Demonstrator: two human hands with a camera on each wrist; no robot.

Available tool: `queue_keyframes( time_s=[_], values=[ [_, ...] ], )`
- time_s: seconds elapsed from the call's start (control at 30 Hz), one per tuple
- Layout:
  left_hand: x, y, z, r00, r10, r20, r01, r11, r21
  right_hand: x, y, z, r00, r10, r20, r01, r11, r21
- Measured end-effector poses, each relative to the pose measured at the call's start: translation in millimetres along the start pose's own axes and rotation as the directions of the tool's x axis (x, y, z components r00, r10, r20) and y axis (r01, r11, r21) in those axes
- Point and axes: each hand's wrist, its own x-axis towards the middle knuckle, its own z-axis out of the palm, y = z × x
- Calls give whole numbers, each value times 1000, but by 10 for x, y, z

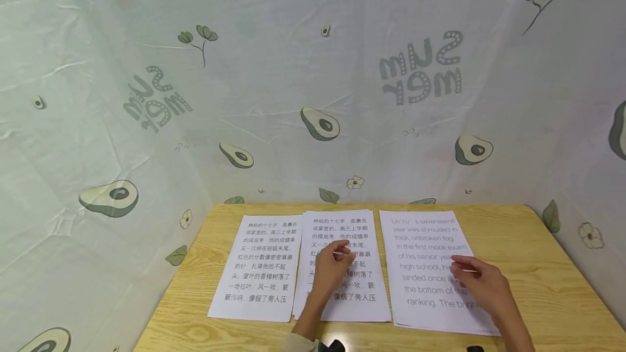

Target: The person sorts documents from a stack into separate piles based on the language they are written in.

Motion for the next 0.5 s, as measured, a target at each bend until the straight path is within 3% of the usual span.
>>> queue_keyframes(
  time_s=[0.23, 0.5],
  values=[
    [15, -112, -315, 999, 26, -47, -24, 999, 43, 6, -258, 378, 997, -46, 64, 41, 996, 81],
    [31, -186, -683, 997, -13, -73, 19, 996, 82, 32, -548, 724, 991, -86, 101, 70, 986, 152]
  ],
)
